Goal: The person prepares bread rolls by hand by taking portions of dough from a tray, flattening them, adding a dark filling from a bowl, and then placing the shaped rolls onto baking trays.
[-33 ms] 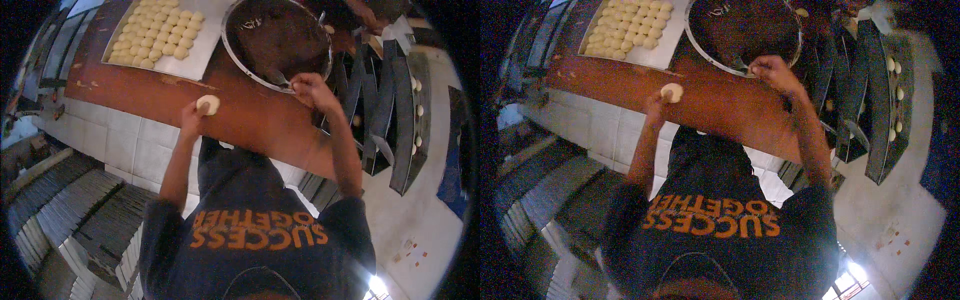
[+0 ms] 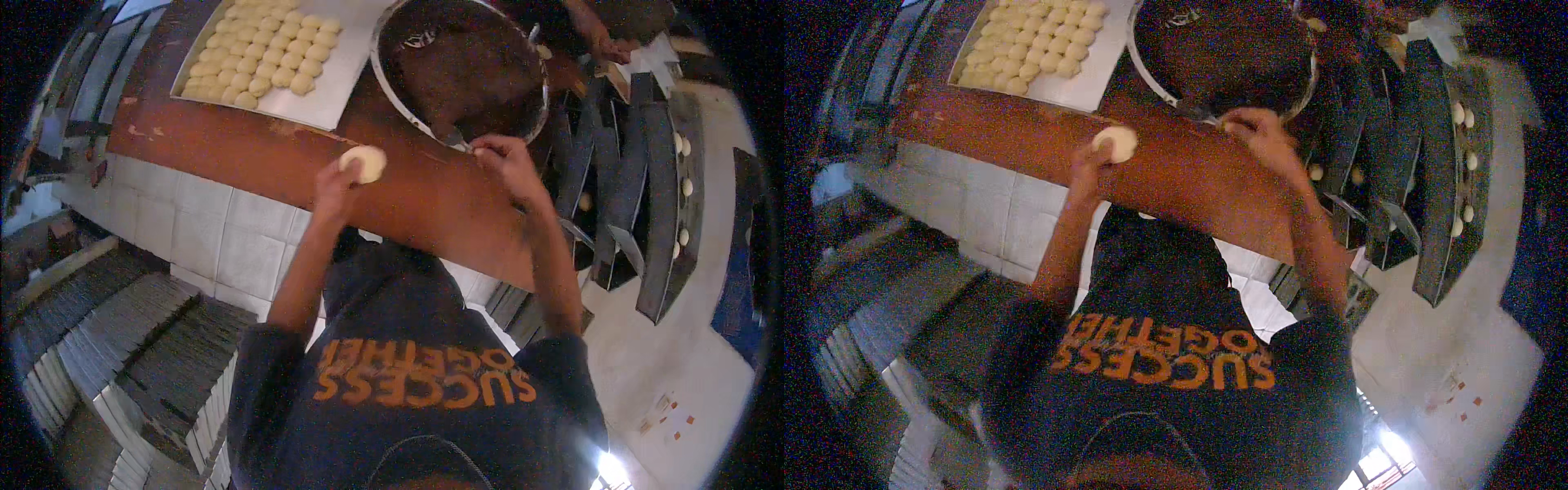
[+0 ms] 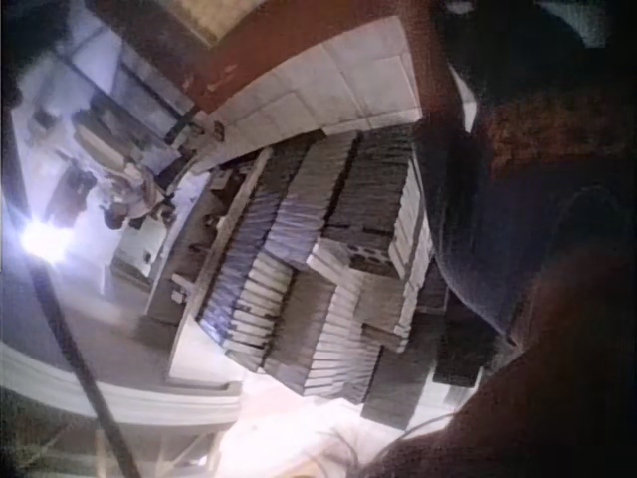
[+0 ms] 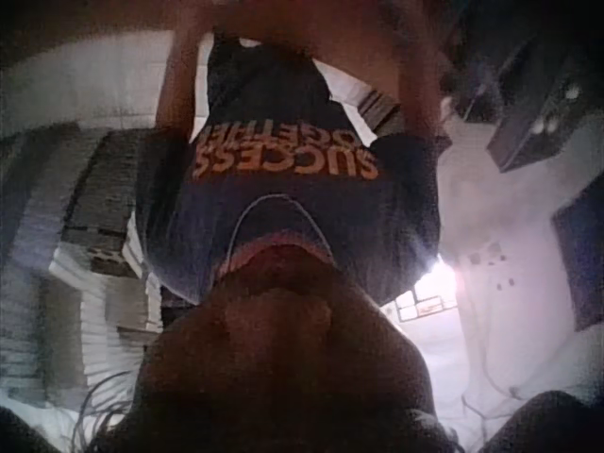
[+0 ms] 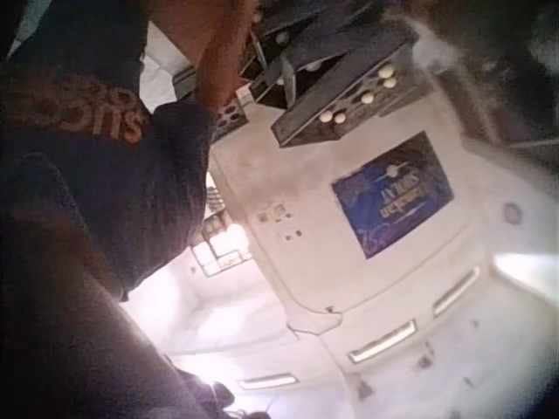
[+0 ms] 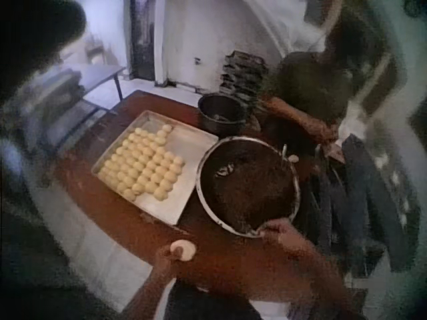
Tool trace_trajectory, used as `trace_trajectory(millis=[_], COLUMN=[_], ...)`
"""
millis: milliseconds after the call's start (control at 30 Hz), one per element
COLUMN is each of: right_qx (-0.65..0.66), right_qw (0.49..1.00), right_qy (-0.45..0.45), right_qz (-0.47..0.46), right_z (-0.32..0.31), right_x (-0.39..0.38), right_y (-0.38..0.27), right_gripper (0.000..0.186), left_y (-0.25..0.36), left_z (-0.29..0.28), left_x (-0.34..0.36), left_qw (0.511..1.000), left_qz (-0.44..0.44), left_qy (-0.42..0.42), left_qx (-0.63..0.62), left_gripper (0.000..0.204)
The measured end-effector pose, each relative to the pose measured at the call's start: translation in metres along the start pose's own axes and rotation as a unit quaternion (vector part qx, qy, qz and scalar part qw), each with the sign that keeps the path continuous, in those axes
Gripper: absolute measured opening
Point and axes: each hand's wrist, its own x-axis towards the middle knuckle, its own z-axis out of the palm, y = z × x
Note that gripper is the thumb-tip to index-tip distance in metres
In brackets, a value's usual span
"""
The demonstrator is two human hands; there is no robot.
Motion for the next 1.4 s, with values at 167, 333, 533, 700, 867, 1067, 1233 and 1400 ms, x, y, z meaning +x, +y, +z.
trace_trajectory(millis=[167, 333, 533, 700, 867, 1067, 1233, 1400], right_qx=[-0.215, -0.225, -0.359, -0.374, 0.127, 0.447, -0.049, -0.033], right_qw=[0.934, 0.909, 0.87, 0.877, 0.971, 0.871, 0.895, 0.889], right_qy=[0.202, 0.262, 0.291, 0.287, 0.199, 0.204, 0.363, 0.354], right_qz=[-0.199, -0.235, -0.173, -0.091, -0.036, -0.026, -0.254, -0.289], right_z=[0.063, 0.1, 0.102, 0.085, 0.106, 0.101, 0.095, 0.029], right_x=[-0.013, 0.0, 0.023, 0.046, 0.03, 0.002, -0.044, -0.116], right_y=[-0.008, -0.011, 0.001, 0.015, -0.05, -0.047, -0.061, -0.065], right_gripper=[0.028, 0.039, 0.034, 0.028, 0.02, 0.02, 0.023, 0.024], left_y=[0.022, 0.046, 0.079, 0.098, 0.079, 0.054, 0.049, 0.031], left_z=[0.066, 0.076, 0.034, 0.03, 0.03, 0.06, 0.121, 0.183], left_x=[0.013, 0.038, 0.055, 0.035, 0.003, -0.013, -0.053, -0.101], left_qw=[0.965, 0.945, 0.937, 0.935, 0.926, 0.924, 0.929, 0.901], left_qz=[-0.066, -0.079, 0.012, -0.017, -0.074, -0.076, 0.102, 0.163], left_qy=[-0.049, -0.028, 0.074, -0.007, -0.136, -0.171, -0.275, -0.345], left_qx=[-0.247, -0.315, -0.341, -0.354, -0.344, -0.333, -0.224, -0.205], left_gripper=[0.031, 0.026, 0.027, 0.027, 0.028, 0.039, 0.059, 0.061])
